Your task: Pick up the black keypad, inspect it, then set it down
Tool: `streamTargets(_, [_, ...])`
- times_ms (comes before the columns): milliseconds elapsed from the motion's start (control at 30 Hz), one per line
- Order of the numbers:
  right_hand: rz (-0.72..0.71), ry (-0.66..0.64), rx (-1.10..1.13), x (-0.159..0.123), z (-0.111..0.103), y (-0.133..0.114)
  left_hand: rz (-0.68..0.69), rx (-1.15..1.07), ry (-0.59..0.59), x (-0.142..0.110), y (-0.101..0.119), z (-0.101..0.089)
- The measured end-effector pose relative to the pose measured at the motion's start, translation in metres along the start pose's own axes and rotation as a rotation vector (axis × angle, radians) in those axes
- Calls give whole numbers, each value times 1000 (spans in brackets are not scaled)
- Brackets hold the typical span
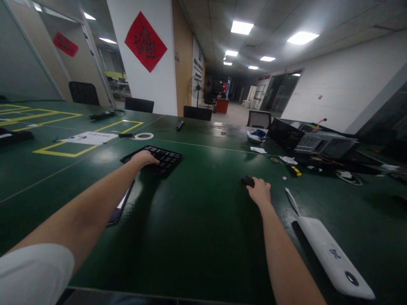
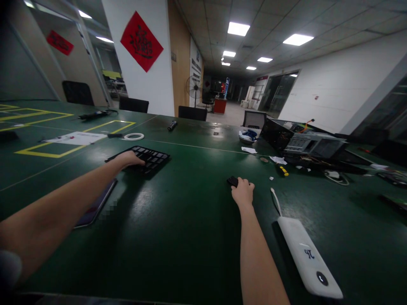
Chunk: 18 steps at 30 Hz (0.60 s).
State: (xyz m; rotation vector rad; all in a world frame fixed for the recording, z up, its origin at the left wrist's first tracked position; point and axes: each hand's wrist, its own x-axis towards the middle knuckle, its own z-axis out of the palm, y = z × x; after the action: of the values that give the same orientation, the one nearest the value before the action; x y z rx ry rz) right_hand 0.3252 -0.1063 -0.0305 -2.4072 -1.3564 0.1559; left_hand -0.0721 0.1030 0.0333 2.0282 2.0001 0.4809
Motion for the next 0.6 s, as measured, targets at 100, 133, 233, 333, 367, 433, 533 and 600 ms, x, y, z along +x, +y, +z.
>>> streamTargets(100, [-83,-12,59,2,4,-2,-22,175,-72,-22,30,16])
streamTargets(133, [-125,-27,99,2,5,-5,14,197,-93,-31,41,22])
streamTargets(233, [-296,-99,315,-4,7,-21,198,33,-152,-66,73,43])
streamTargets(333, [-484,-213,635,-14,9,-39,385,-300,-190,-101,97,67])
streamTargets(367, [-523,-258,737,-17,11,-44,428,-400,-204,-111,102,75])
streamTargets(433, [-571,-329,861,-21,15,-49,494,-573,-237,-127,107,88])
streamTargets(533, [-625,-326,879,-22,24,-47,559,-749,-298,-140,108,100])
streamTargets(600, [-622,-306,876,-22,29,-44,587,-797,-321,-143,106,103])
